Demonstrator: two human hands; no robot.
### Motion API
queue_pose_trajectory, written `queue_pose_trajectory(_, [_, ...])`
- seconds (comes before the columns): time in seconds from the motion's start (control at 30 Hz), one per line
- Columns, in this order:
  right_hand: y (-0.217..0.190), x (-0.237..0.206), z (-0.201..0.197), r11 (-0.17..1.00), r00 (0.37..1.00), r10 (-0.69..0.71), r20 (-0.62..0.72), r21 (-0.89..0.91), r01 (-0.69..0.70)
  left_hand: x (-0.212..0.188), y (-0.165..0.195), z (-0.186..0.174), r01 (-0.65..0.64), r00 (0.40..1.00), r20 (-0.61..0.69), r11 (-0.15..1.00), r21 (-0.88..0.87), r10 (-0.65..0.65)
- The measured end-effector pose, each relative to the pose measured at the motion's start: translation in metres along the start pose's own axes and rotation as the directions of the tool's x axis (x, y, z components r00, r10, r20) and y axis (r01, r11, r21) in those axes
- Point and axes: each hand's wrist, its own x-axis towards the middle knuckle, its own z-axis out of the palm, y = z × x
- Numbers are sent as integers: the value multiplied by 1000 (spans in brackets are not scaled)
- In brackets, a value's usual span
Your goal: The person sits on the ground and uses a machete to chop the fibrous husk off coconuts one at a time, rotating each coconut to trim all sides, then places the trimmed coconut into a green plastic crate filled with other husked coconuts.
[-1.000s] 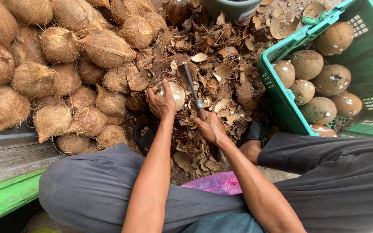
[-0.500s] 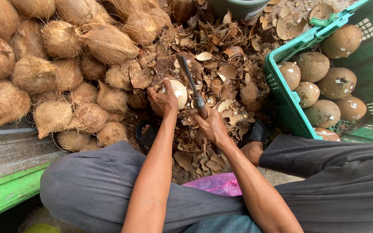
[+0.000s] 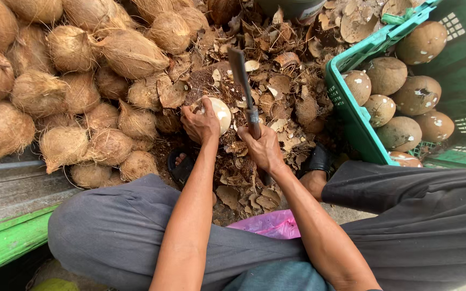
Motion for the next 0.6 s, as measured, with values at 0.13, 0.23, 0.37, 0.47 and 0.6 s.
queue_pose_trajectory(0.13, [14,4,11,977,964,206,166,16,-212,1,2,-2,20,1000,-2,1000,4,-20])
queue_pose_trajectory(0.23, [24,8,13,976,957,199,211,-129,-175,2,1,-5,-17,1000,-14,1000,20,18])
queue_pose_trajectory(0.37, [22,4,8,954,930,289,228,-156,-258,4,1,-8,-19,1000,26,996,90,17])
queue_pose_trajectory(0.47, [10,3,4,959,918,282,280,-69,-274,6,3,-8,-37,999,5,996,86,36])
queue_pose_trajectory(0.6, [-5,10,-6,952,895,290,340,-9,-305,8,3,-7,-1,998,64,995,99,-5])
